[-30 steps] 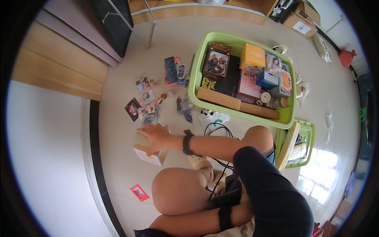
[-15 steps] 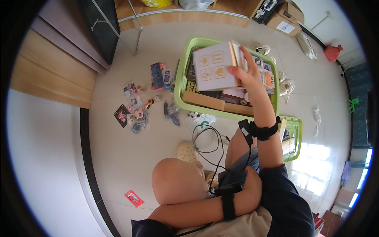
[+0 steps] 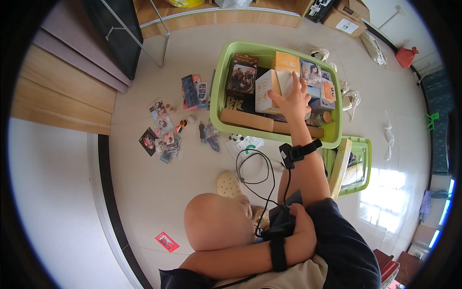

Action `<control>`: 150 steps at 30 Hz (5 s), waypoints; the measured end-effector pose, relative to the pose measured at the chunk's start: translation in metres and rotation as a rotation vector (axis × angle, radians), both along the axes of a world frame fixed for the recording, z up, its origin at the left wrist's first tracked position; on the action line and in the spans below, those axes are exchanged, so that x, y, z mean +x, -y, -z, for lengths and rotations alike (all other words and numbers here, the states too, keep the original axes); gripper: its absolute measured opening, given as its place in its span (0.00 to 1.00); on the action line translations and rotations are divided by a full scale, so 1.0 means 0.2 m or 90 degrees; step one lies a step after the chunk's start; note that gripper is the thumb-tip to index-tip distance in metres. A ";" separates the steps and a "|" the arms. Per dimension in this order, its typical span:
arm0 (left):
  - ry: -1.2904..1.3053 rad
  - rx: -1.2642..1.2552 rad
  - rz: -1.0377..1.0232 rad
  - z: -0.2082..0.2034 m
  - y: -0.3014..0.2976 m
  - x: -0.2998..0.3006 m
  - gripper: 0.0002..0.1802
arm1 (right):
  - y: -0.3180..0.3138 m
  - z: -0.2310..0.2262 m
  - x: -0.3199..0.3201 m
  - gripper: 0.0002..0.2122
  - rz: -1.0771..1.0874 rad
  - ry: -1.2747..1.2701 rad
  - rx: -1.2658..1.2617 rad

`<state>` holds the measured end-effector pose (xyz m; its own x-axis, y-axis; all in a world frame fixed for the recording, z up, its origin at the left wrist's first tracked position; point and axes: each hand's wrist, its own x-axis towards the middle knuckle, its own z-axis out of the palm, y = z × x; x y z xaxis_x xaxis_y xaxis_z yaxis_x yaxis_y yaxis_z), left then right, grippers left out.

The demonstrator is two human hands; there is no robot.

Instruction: The person organizes various packaged items and photos by placing them into a green plastic bin and a cardboard box.

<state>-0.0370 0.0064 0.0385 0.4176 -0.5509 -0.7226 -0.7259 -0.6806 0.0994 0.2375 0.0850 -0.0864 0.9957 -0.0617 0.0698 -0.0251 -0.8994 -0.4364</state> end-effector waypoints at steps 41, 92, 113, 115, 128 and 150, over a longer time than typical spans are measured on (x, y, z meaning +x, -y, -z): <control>0.189 -0.376 -0.239 0.10 0.03 -0.08 0.15 | 0.69 -0.20 -0.25 0.12 -0.332 -0.121 0.229; 0.080 -0.445 -0.211 0.21 -0.04 0.53 0.24 | 0.68 0.44 0.30 0.25 -0.551 -0.760 -0.081; 0.183 -0.382 -0.180 0.14 -0.09 0.52 0.24 | 0.64 0.56 0.26 0.30 -0.402 -0.848 -0.063; 0.206 -0.355 -0.177 0.12 -0.08 0.49 0.24 | 0.66 0.57 0.24 0.31 -0.350 -0.839 -0.070; 0.097 -0.300 -0.128 0.09 0.01 0.20 0.21 | 0.54 -0.04 0.23 0.38 -0.516 -0.858 -0.218; 0.227 -0.170 -0.114 0.18 0.04 -0.09 0.19 | 0.68 -0.41 -0.37 0.10 -0.556 0.062 -0.176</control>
<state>-0.0555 -0.0025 0.0024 0.7189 -0.5943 -0.3605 -0.6199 -0.7828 0.0542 0.1632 -0.0516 -0.0050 0.6693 0.7409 0.0558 0.7379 -0.6539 -0.1674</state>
